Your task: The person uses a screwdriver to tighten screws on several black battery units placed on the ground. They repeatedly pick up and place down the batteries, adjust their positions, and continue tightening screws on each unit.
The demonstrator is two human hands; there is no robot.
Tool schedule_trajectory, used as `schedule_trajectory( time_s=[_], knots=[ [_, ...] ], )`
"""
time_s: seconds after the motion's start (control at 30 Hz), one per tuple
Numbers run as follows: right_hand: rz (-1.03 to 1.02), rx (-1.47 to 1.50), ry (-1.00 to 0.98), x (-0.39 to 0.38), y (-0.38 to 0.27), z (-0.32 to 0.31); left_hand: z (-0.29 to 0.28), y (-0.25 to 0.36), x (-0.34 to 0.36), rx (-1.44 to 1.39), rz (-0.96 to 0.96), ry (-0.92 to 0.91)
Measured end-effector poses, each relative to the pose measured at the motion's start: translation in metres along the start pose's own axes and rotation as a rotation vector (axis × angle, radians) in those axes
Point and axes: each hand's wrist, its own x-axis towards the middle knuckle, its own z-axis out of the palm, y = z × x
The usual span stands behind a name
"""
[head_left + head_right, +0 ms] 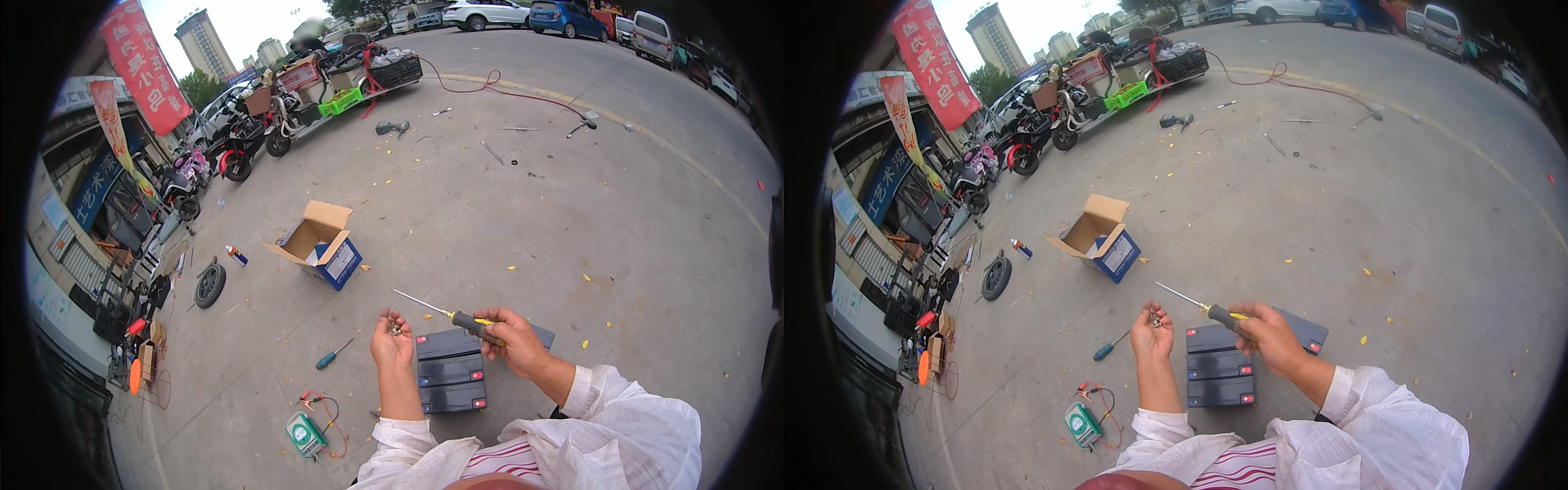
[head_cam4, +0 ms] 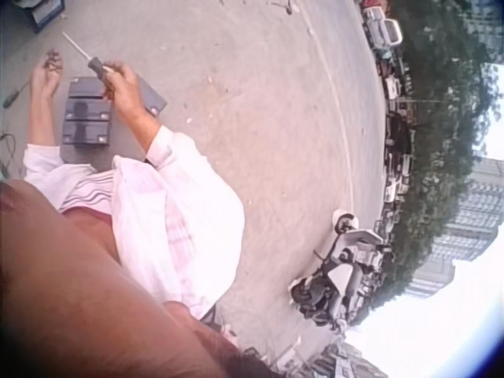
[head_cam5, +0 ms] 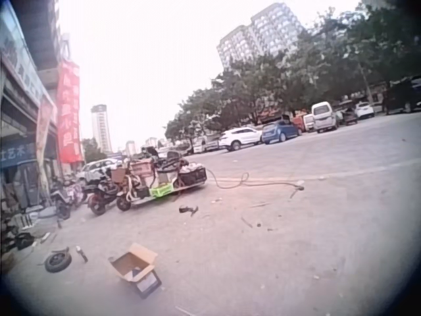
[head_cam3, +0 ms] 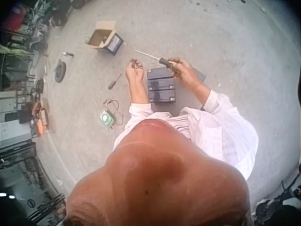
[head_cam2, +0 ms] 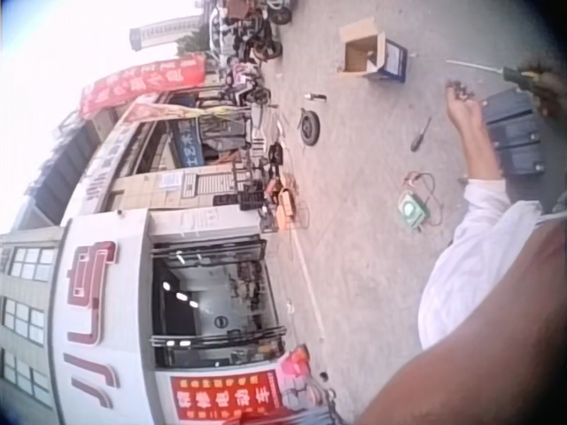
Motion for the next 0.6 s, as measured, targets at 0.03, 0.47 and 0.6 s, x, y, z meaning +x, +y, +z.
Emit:
schedule_trajectory(
  time_s=[0.03,0.47,0.6],
  knots=[
    [-0.004,-0.001,-0.003,0.0002,0.0001,-0.0004,0.0010,-0.0001,-0.0004,0.002,-0.007,-0.011],
    [-0.003,-0.005,-0.008,-0.0004,-0.0002,0.0001,0.0039,-0.0028,-0.0059,0.043,-0.009,-0.029],
    [0.007,0.001,-0.010,-0.0018,0.0020,-0.0007,0.0043,-0.0049,-0.0054,0.106,0.018,-0.007]
  ],
)
